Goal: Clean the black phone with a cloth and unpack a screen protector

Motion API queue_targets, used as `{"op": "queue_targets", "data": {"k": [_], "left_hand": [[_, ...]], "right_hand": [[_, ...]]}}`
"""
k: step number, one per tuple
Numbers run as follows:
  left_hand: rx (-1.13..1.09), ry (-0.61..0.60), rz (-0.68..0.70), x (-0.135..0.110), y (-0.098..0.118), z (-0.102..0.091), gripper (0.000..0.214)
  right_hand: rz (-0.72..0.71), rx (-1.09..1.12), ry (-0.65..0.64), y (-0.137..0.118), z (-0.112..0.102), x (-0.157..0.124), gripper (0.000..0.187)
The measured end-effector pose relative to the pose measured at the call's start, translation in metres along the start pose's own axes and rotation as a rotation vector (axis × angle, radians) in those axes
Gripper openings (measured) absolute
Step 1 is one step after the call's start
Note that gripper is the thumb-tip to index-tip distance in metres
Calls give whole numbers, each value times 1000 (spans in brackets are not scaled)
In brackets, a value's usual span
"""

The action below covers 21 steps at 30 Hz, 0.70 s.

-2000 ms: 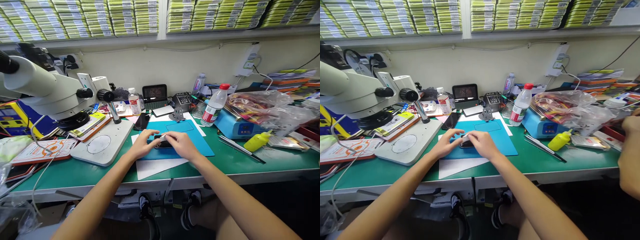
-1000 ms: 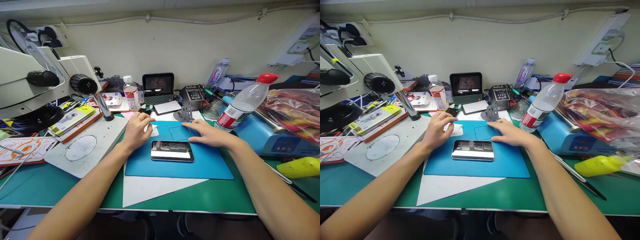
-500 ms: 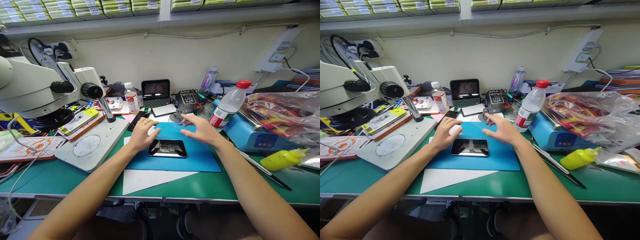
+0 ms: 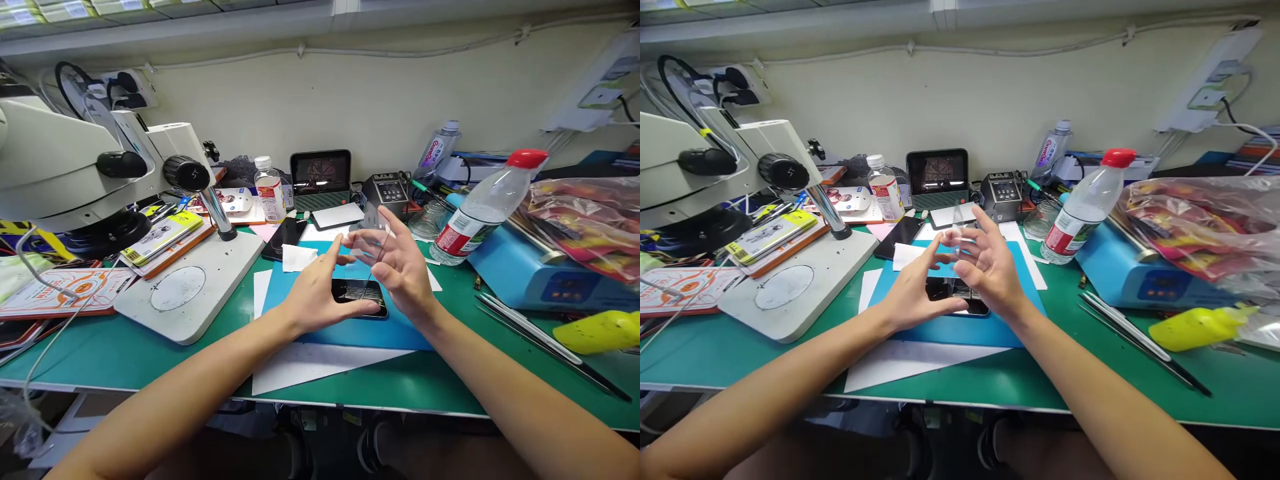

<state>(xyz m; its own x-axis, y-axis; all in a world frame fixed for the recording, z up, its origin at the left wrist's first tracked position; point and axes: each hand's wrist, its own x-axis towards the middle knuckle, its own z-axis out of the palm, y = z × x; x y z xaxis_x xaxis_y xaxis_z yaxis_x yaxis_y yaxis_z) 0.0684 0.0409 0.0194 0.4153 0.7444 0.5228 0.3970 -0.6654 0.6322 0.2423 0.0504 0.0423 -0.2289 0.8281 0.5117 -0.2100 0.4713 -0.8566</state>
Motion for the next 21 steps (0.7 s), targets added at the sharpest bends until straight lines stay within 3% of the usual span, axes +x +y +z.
{"op": "queue_targets", "data": {"k": [3, 7, 11, 15, 21], "left_hand": [[-22, -25, 51, 1, -5, -4, 90], [77, -106, 110, 2, -19, -24, 76], [185, -210, 100, -6, -25, -47, 73], [232, -236, 126, -19, -28, -54, 69], [224, -199, 114, -18, -31, -51, 69]], "right_hand": [[-39, -36, -28, -2, -7, 2, 84], [-15, -148, -111, -7, -35, 6, 83], [105, -324, -145, -15, -61, -5, 64], [184, -475, -184, -13, -64, -22, 63], [161, -592, -237, -7, -61, -25, 73]]}}
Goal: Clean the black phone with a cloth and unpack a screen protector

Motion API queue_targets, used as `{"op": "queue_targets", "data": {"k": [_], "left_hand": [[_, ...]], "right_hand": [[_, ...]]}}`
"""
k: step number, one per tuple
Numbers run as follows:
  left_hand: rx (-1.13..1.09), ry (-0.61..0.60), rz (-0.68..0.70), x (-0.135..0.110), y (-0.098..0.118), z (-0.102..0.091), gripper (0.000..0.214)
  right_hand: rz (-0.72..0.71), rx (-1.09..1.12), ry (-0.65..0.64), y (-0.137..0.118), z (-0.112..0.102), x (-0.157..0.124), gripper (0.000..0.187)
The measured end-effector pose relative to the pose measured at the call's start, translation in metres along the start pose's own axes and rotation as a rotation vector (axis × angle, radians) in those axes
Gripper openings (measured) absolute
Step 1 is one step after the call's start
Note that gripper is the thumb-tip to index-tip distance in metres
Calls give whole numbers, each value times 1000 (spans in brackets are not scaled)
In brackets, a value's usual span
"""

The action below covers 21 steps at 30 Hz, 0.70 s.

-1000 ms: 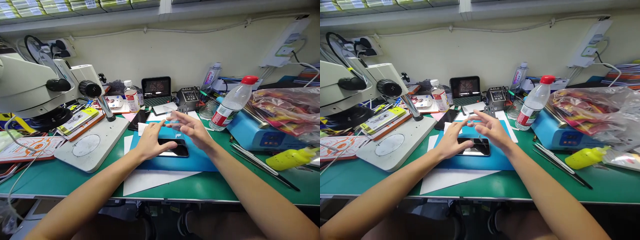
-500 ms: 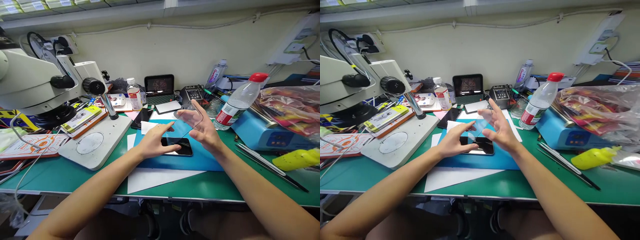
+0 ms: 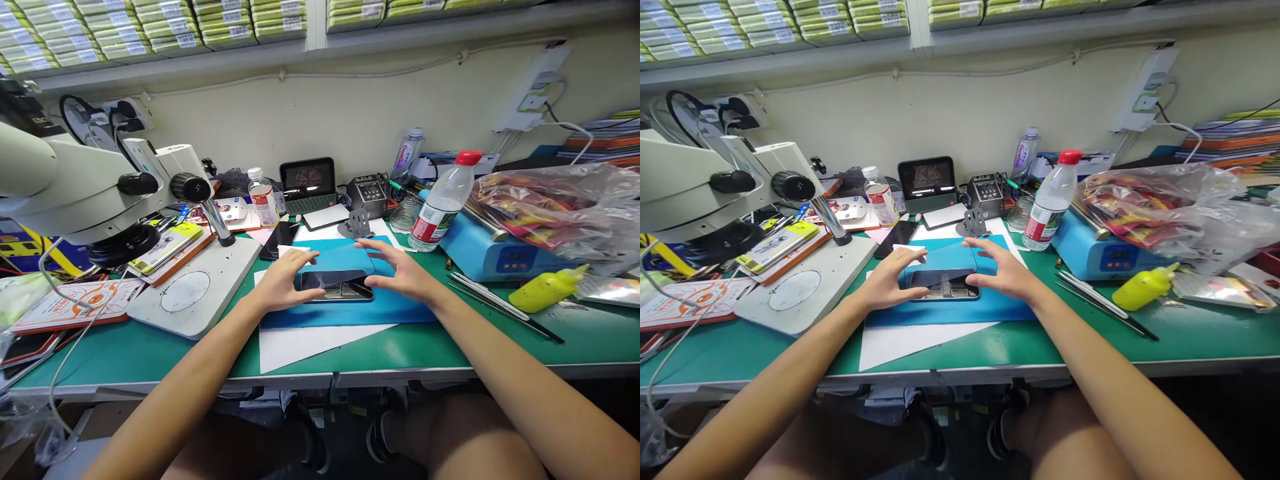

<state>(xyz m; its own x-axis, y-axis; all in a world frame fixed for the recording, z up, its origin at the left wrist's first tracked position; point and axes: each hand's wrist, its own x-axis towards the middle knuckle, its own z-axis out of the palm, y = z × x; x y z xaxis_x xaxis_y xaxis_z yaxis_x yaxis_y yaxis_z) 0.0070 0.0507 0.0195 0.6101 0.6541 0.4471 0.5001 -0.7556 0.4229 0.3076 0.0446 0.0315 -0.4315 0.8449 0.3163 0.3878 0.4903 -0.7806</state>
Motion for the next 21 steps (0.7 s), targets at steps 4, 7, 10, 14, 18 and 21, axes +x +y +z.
{"op": "queue_targets", "data": {"k": [4, 7, 10, 14, 18, 21], "left_hand": [[-14, -81, -6, 4, -2, -1, 66], [-34, -125, -5, 3, -4, 0, 68], [-32, -148, 2, 3, -5, 1, 70], [-7, -191, 16, 3, -5, 3, 74], [13, -214, -14, 3, -6, 4, 76], [10, -209, -30, 2, -6, 4, 74]], "right_hand": [[67, -145, -78, -4, -7, 0, 73], [104, -237, -165, -3, -9, -2, 77], [117, -281, -232, 0, -9, -3, 77], [138, -322, -277, 1, -9, -3, 75], [164, -346, -314, -1, -9, -2, 74], [156, -361, -305, 1, -8, -2, 76]]}}
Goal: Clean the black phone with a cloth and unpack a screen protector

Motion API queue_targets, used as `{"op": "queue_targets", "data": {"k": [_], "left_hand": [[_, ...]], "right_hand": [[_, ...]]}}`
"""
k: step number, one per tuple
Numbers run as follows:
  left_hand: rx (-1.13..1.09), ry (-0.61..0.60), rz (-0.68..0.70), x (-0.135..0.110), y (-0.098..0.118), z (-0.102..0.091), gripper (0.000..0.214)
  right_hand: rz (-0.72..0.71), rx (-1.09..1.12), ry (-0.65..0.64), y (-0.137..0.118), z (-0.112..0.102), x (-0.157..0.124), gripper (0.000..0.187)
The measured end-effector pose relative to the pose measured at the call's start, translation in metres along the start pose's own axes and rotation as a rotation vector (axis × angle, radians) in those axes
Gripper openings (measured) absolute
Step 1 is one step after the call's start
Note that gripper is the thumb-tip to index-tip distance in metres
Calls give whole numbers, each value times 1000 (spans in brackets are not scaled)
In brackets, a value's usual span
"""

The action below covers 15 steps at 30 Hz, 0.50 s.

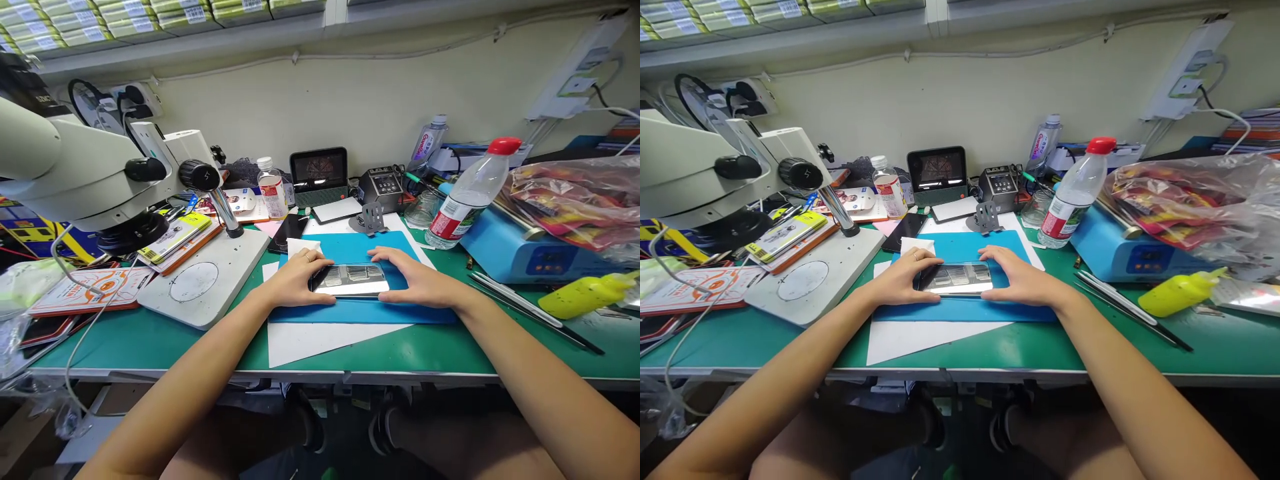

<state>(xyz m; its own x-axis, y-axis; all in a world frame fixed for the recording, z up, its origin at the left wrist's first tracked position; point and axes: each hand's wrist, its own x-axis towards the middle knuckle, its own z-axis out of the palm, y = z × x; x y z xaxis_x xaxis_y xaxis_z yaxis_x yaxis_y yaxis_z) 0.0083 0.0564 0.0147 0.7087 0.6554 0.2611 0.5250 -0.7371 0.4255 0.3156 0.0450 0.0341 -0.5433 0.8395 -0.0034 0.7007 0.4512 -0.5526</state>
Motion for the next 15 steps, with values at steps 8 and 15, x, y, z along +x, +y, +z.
{"op": "queue_targets", "data": {"k": [8, 15], "left_hand": [[3, 23, -48, -9, -4, -3, 73], [39, 10, -85, -12, -5, -8, 66]], "right_hand": [[-4, -20, -20, 4, 4, 2, 76], [0, -43, -38, 5, 4, 2, 74]]}}
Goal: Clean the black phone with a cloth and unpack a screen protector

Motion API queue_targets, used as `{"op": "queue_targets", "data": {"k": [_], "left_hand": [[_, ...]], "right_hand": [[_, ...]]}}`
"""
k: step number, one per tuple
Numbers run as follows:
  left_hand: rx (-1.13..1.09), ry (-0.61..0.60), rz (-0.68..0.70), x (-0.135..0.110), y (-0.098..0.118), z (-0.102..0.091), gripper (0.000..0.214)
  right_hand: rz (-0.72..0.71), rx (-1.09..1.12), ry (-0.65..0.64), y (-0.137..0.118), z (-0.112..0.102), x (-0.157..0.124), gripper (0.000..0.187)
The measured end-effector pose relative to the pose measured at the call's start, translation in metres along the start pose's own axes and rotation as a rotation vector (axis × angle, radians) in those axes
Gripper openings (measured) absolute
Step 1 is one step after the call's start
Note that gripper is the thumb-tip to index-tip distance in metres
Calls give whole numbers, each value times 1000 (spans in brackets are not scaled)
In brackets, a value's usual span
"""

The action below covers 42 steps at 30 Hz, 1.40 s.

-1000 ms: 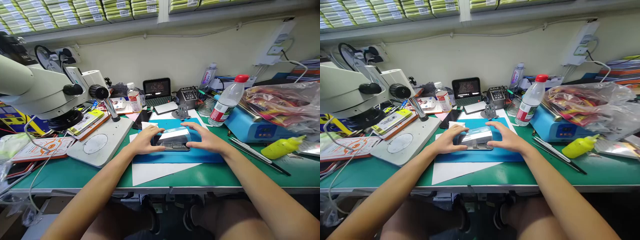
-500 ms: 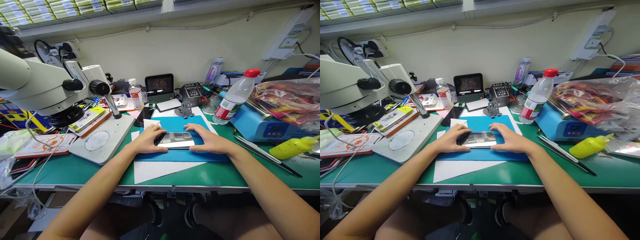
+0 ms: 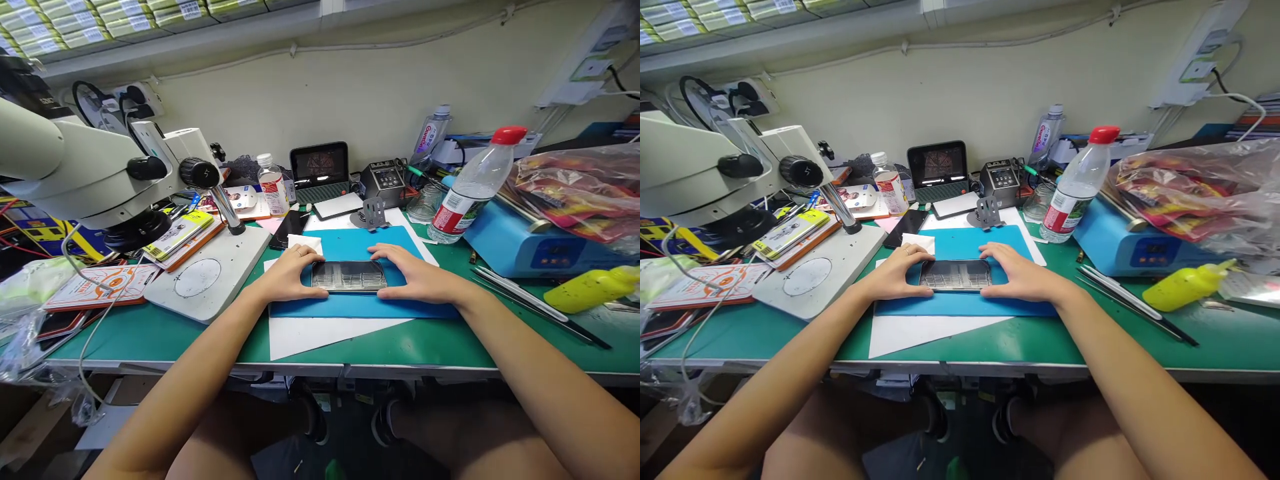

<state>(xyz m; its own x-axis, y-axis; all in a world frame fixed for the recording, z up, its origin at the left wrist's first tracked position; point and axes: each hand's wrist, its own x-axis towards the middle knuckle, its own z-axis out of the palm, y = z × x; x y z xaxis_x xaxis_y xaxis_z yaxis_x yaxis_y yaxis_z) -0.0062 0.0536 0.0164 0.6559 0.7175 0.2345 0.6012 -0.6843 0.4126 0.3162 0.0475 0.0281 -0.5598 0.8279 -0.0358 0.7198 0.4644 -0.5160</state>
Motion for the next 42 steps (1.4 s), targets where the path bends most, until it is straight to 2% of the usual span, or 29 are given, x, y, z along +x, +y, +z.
{"op": "queue_targets", "data": {"k": [10, 42], "left_hand": [[-19, 13, 8, 1, -4, 4, 63], [-16, 4, -4, 3, -1, 6, 61]], "right_hand": [[2, -2, -13, 6, 2, 1, 77], [53, -8, -71, 2, -2, 0, 81]]}}
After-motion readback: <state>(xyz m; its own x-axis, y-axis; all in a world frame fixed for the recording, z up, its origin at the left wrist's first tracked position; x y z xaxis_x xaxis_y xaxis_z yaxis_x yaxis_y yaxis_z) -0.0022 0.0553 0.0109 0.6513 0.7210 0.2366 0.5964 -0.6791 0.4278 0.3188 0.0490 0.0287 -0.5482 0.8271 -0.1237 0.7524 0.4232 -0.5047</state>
